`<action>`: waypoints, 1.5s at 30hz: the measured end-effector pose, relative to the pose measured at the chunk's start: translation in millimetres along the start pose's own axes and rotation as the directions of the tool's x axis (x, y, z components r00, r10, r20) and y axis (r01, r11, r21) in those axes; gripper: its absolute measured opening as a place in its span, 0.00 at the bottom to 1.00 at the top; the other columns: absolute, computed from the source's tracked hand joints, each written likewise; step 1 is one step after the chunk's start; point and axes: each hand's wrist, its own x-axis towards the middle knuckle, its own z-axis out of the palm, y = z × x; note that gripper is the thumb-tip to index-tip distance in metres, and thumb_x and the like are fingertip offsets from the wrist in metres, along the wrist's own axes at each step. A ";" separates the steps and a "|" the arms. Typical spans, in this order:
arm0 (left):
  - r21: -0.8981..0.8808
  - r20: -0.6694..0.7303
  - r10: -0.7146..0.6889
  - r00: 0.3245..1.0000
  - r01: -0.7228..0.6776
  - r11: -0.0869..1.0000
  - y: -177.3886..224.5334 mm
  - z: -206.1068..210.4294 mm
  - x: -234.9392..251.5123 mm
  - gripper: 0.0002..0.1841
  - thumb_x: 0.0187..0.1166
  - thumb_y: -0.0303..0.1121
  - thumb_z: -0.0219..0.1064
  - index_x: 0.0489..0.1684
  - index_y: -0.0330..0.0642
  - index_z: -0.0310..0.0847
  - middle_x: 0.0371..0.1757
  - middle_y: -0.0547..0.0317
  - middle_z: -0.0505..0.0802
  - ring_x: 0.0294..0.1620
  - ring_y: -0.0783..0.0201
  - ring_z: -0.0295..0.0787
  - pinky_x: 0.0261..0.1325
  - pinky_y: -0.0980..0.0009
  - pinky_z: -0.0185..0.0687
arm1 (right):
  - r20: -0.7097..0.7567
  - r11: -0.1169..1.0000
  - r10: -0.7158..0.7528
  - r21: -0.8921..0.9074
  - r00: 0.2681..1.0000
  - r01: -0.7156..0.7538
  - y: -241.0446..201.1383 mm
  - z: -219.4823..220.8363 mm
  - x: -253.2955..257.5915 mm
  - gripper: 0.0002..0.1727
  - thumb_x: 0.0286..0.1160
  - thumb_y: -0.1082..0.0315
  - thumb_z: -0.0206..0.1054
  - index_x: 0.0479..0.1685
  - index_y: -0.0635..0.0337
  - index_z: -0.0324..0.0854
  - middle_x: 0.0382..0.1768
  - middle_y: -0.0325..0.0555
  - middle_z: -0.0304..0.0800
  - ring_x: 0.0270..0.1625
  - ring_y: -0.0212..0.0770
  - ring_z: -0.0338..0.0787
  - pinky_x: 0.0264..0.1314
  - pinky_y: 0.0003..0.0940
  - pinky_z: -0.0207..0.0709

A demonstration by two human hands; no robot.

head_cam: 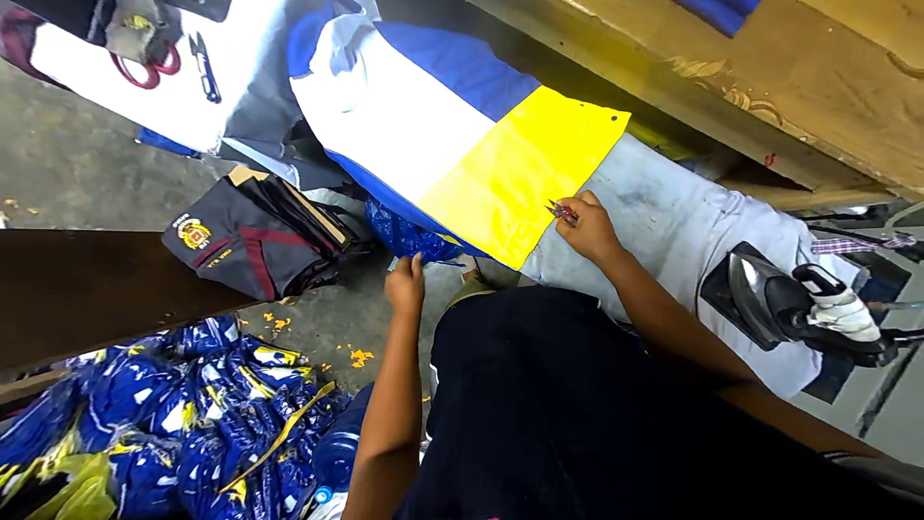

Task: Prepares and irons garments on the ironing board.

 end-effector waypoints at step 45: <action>-0.137 0.215 0.313 0.925 -0.289 0.948 45.0 9.4 -8.1 0.16 0.90 0.29 0.56 0.59 0.21 0.81 0.58 0.28 0.89 0.64 0.38 0.87 0.74 0.46 0.77 | -0.241 0.976 -0.031 0.202 0.970 0.082 24.0 -10.6 -6.9 0.17 0.71 0.81 0.70 0.58 0.81 0.84 0.54 0.81 0.82 0.52 0.70 0.85 0.58 0.62 0.78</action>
